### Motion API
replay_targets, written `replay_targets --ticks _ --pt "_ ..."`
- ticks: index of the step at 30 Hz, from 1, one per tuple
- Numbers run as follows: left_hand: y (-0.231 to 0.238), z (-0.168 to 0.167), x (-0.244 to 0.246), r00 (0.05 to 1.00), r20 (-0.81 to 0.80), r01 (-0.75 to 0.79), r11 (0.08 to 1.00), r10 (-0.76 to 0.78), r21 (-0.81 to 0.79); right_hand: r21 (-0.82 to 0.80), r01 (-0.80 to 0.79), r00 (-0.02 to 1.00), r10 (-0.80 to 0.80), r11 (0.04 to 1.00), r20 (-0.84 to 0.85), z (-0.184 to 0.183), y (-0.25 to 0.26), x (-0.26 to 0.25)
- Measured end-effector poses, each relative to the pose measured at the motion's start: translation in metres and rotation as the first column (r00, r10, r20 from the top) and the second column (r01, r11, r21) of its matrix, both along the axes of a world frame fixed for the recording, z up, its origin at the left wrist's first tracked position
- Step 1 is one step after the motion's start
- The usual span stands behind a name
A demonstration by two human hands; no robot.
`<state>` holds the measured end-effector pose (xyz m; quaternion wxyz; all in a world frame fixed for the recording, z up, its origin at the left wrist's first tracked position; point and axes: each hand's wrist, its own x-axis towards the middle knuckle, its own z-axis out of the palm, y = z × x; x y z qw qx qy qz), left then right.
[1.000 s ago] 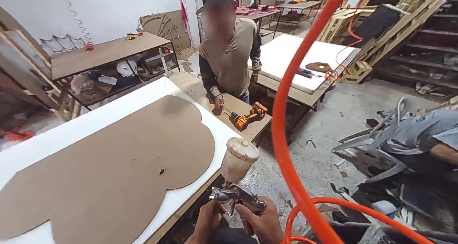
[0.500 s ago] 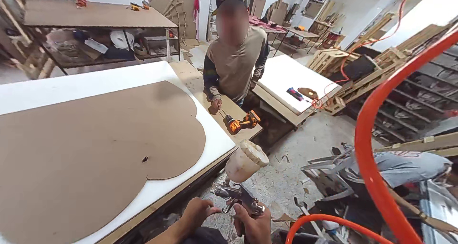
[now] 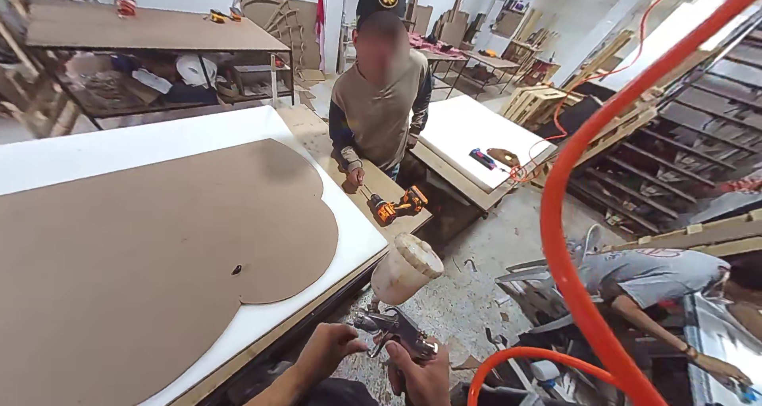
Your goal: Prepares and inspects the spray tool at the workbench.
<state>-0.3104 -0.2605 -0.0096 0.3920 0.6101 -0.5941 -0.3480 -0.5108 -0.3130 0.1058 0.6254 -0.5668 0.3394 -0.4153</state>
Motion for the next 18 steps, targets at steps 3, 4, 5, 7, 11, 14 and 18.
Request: replay_targets --ticks 3,4,5,7,11,14,18 --pt "-0.001 0.017 0.009 0.996 -0.055 -0.086 0.963 0.075 -0.254 0.004 0.048 0.998 -0.047 0.999 -0.034 -0.016 -0.002 -0.004" --pt "-0.001 0.021 0.013 0.997 -0.04 -0.078 0.95 0.069 -0.302 -0.008 0.054 0.998 -0.055 0.998 -0.038 -0.02 -0.002 -0.004" --pt "0.0 0.022 0.015 0.998 -0.038 -0.06 0.946 0.05 -0.319 -0.006 0.054 0.998 -0.054 0.999 -0.03 -0.022 -0.001 -0.003" --pt "-0.001 0.019 0.017 0.999 -0.03 -0.024 0.95 0.016 -0.31 0.031 0.038 0.999 -0.037 0.999 -0.005 -0.015 -0.001 0.003" --pt "0.01 0.012 0.009 0.987 0.13 0.106 0.987 -0.09 -0.117 0.07 0.02 0.999 -0.022 0.997 0.023 -0.009 0.002 0.009" --pt "0.009 0.01 0.002 0.972 0.234 0.07 0.987 -0.035 -0.145 0.033 0.01 0.999 -0.011 0.999 0.035 -0.014 -0.002 0.008" --pt "0.007 0.004 0.001 0.974 0.226 0.085 0.972 -0.034 -0.221 0.037 0.032 0.999 -0.033 0.999 0.021 -0.013 -0.001 0.009"
